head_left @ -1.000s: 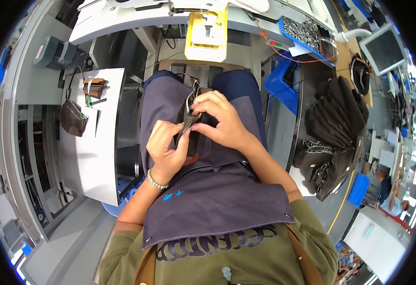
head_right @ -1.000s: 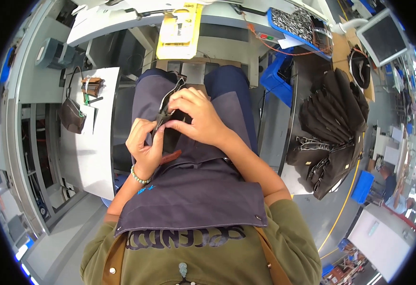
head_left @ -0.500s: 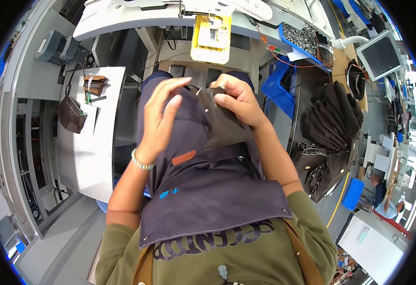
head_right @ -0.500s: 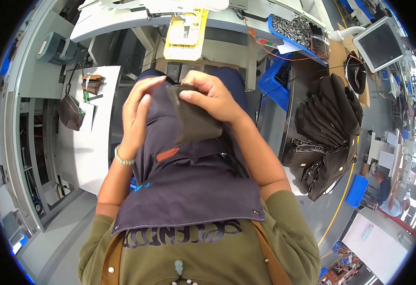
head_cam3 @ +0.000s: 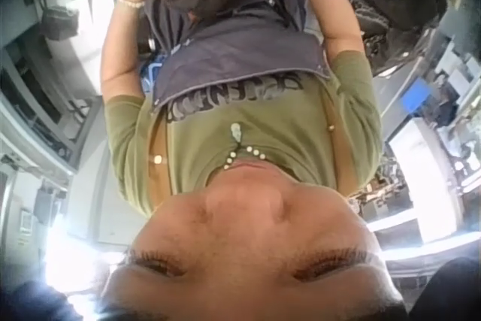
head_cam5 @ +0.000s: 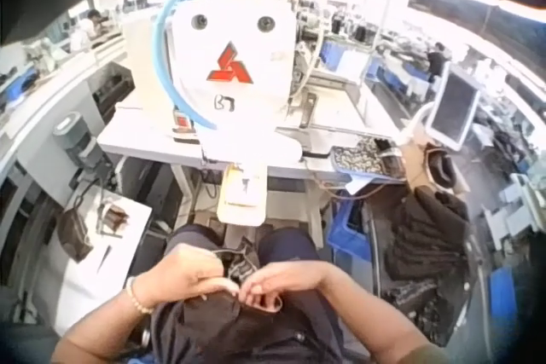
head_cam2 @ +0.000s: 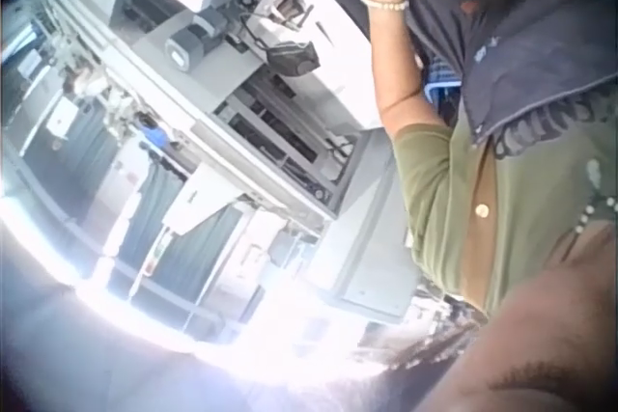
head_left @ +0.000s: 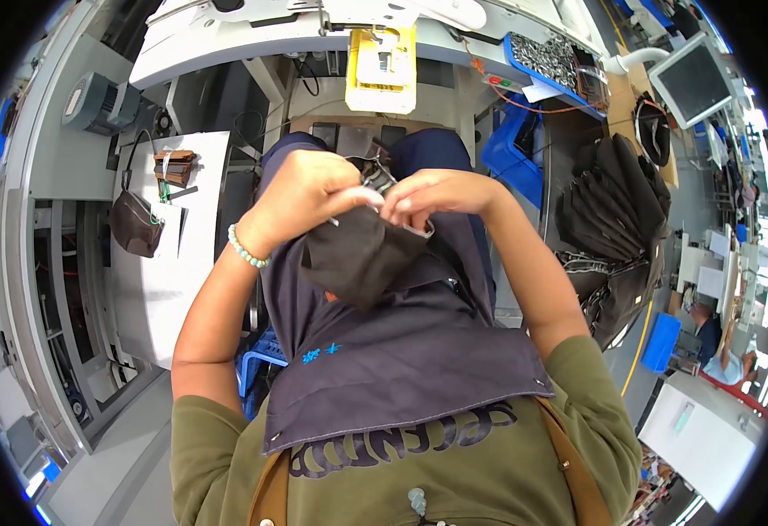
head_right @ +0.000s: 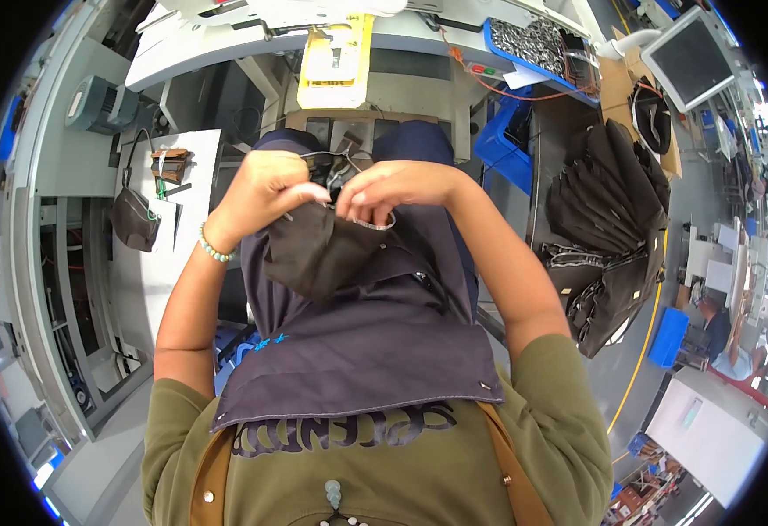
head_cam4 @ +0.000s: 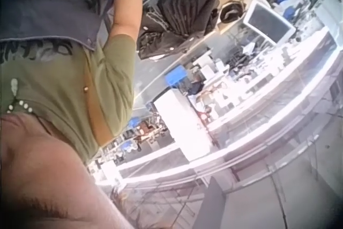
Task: The recorder is using an industrial sewing machine to assemble small leather/fabric bags.
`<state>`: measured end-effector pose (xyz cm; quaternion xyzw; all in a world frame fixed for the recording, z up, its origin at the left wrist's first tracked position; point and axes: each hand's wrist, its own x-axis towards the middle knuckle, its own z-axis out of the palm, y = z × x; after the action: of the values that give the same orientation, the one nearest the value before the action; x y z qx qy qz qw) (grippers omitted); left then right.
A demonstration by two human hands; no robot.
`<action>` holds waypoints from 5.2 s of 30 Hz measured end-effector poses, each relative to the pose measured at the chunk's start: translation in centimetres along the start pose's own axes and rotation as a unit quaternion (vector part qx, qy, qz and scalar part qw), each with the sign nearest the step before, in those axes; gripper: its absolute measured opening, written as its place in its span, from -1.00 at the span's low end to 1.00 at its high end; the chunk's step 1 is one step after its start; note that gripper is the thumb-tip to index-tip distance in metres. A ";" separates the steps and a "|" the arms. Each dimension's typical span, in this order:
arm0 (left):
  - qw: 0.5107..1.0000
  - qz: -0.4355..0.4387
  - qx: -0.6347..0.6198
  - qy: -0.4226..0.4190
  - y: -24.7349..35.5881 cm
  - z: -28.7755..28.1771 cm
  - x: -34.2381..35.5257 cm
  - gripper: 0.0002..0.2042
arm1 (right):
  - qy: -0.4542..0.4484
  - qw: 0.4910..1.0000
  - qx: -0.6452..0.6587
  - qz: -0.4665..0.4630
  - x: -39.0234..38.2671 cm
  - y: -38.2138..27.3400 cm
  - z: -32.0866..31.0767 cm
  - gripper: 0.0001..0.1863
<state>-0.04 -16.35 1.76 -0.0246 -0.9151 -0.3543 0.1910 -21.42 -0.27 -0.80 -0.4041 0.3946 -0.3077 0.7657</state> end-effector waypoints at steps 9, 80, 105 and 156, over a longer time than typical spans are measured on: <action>0.992 0.070 -0.053 -0.092 1.5 0.9 1.8 -0.60 | -0.057 0.937 -0.341 -0.047 9.1 9.1 2.3 -0.80; 0.984 -0.098 -0.033 0.144 3.8 -1.9 -1.7 -0.41 | 0.763 0.230 -0.603 -0.048 -19.6 -1.3 -32.6 -0.82; 0.955 -0.104 -0.247 0.129 2.5 -1.6 -0.2 -0.46 | 0.603 0.363 -0.680 -0.205 -17.8 -3.9 -26.3 -0.83; 0.768 -0.338 -0.472 0.272 2.7 6.6 0.1 -0.89 | 0.288 0.879 0.211 -0.315 -1.6 -0.7 2.4 -0.61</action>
<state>-1.81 -9.99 -0.92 0.2962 -0.4914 -0.7754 0.2638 -20.27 1.60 1.25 -0.2295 0.3756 -0.7115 0.5477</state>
